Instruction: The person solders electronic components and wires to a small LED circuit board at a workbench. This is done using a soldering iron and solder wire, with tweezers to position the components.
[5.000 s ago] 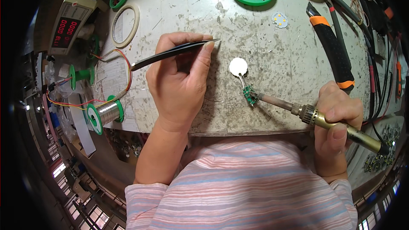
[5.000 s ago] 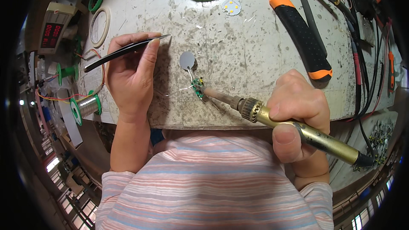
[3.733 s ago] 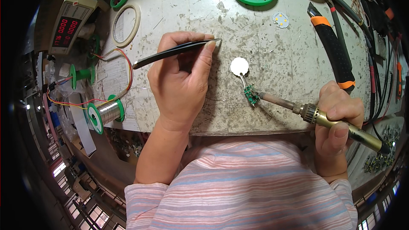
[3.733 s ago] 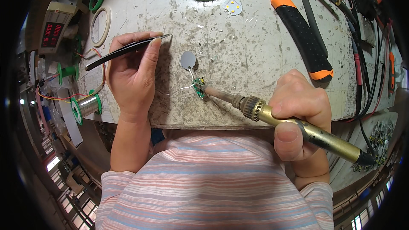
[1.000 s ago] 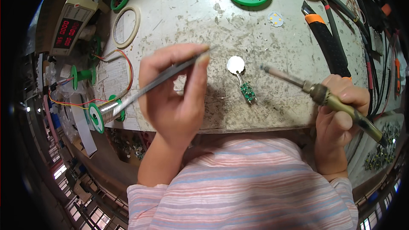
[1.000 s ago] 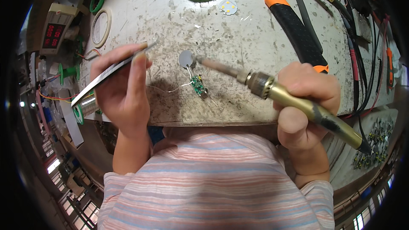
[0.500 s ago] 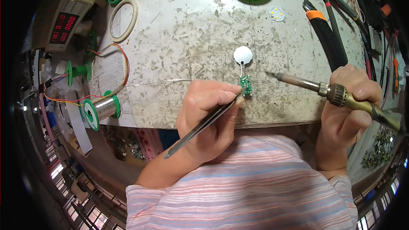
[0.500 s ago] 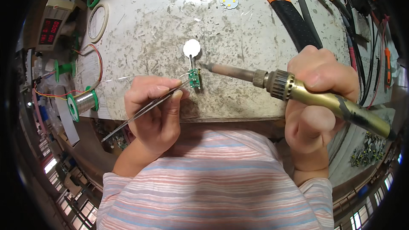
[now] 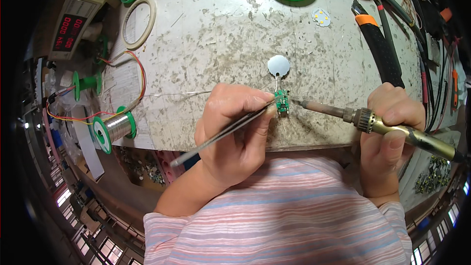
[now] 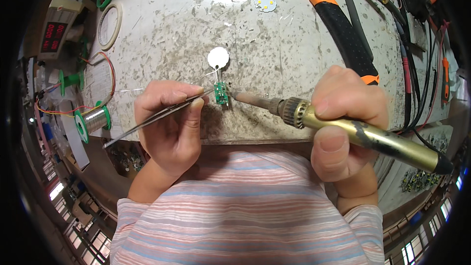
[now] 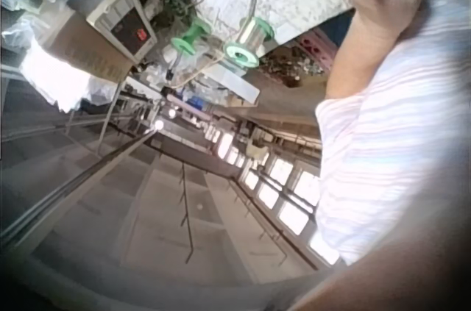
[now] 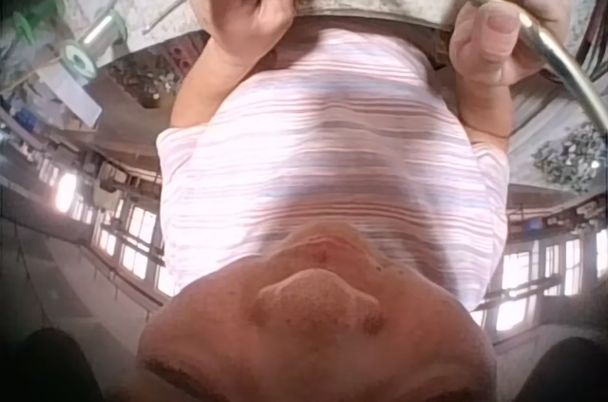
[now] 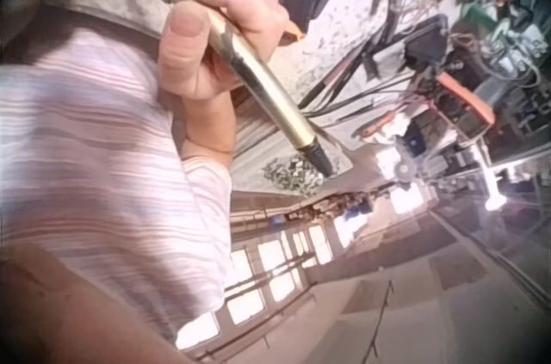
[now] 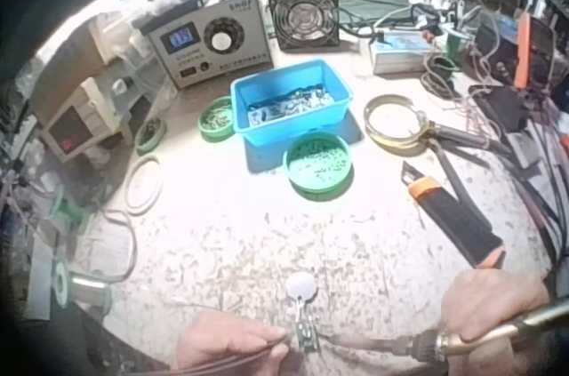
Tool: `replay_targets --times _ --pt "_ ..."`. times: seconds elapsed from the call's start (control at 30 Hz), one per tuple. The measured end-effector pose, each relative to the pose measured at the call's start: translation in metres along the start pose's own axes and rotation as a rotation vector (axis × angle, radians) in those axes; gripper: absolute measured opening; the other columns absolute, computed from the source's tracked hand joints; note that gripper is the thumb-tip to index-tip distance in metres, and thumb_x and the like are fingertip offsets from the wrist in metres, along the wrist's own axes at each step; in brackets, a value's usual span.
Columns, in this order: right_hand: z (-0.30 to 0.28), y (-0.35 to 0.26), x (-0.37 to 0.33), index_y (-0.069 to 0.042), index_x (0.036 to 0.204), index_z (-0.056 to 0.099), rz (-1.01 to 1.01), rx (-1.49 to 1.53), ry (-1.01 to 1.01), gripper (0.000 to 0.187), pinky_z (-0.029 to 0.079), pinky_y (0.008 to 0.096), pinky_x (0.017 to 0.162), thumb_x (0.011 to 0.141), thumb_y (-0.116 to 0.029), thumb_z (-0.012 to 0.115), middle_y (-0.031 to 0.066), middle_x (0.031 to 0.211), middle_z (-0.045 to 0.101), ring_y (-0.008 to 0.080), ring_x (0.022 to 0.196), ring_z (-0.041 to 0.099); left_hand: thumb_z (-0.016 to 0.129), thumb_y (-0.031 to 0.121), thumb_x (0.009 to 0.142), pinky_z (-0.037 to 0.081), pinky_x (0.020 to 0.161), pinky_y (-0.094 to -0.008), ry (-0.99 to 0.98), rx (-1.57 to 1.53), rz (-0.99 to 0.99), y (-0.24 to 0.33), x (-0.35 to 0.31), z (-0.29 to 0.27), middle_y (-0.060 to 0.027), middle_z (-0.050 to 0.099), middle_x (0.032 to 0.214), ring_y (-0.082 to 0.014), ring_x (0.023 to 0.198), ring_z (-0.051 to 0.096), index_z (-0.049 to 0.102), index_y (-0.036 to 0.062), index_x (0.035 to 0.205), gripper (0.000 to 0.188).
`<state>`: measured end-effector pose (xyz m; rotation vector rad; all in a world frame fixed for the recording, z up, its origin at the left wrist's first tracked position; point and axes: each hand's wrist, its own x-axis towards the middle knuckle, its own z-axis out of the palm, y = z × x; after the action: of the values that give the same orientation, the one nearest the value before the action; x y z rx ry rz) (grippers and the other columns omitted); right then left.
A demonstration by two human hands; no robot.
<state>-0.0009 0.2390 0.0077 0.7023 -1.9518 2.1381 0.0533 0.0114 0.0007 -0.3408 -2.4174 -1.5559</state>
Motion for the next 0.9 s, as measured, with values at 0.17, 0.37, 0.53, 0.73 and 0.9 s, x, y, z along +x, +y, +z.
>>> replay_targets --times 0.17,0.37,0.53,0.73,0.9 --pt "0.000 0.002 -0.001 -0.005 0.094 0.053 -0.005 -0.014 -0.035 0.029 0.035 0.0273 0.058 0.089 -0.030 0.066 0.0044 0.076 0.052 0.0121 0.063 0.045 0.069 -0.008 0.081 0.048 0.062 -0.0281 0.176 -0.088 0.000 -0.009 0.008 0.010 -0.0122 0.063 0.087 -0.0213 0.072 0.060 0.054 -0.0005 0.100 0.026" --pt "0.001 0.001 0.000 -0.005 0.094 0.053 -0.004 -0.024 -0.033 0.028 0.036 0.0271 0.058 0.089 -0.029 0.066 0.0044 0.077 0.052 0.0122 0.063 0.045 0.070 -0.008 0.081 0.048 0.064 -0.0283 0.182 -0.091 -0.023 -0.008 0.009 0.012 -0.0116 0.062 0.087 -0.0205 0.073 0.059 0.055 -0.0013 0.100 0.025" --pt "0.003 -0.004 0.000 -0.010 0.093 0.046 0.079 -0.141 -0.073 0.034 0.031 0.0299 0.061 0.093 -0.041 0.058 0.0010 0.072 0.041 0.0130 0.064 0.037 0.070 -0.009 0.080 0.048 0.065 -0.0283 0.174 -0.083 -0.027 -0.008 0.009 0.013 -0.0111 0.063 0.087 -0.0204 0.075 0.060 0.055 -0.0015 0.100 0.026" --pt "0.002 -0.005 0.000 -0.010 0.092 0.047 0.077 -0.142 -0.096 0.033 0.031 0.0299 0.061 0.092 -0.040 0.060 0.0010 0.072 0.042 0.0134 0.064 0.038 0.069 -0.011 0.080 0.049 0.066 -0.0285 0.171 -0.081 -0.046 -0.007 0.008 0.013 -0.0113 0.063 0.088 -0.0208 0.075 0.059 0.054 -0.0018 0.100 0.026" --pt "0.002 -0.003 0.001 -0.010 0.092 0.047 0.076 -0.143 -0.107 0.033 0.031 0.0297 0.060 0.092 -0.040 0.060 0.0009 0.072 0.042 0.0133 0.064 0.038 0.068 -0.011 0.080 0.049 0.065 -0.0287 0.166 -0.081 -0.070 -0.006 0.008 0.013 -0.0114 0.063 0.089 -0.0211 0.076 0.060 0.054 -0.0017 0.101 0.028"
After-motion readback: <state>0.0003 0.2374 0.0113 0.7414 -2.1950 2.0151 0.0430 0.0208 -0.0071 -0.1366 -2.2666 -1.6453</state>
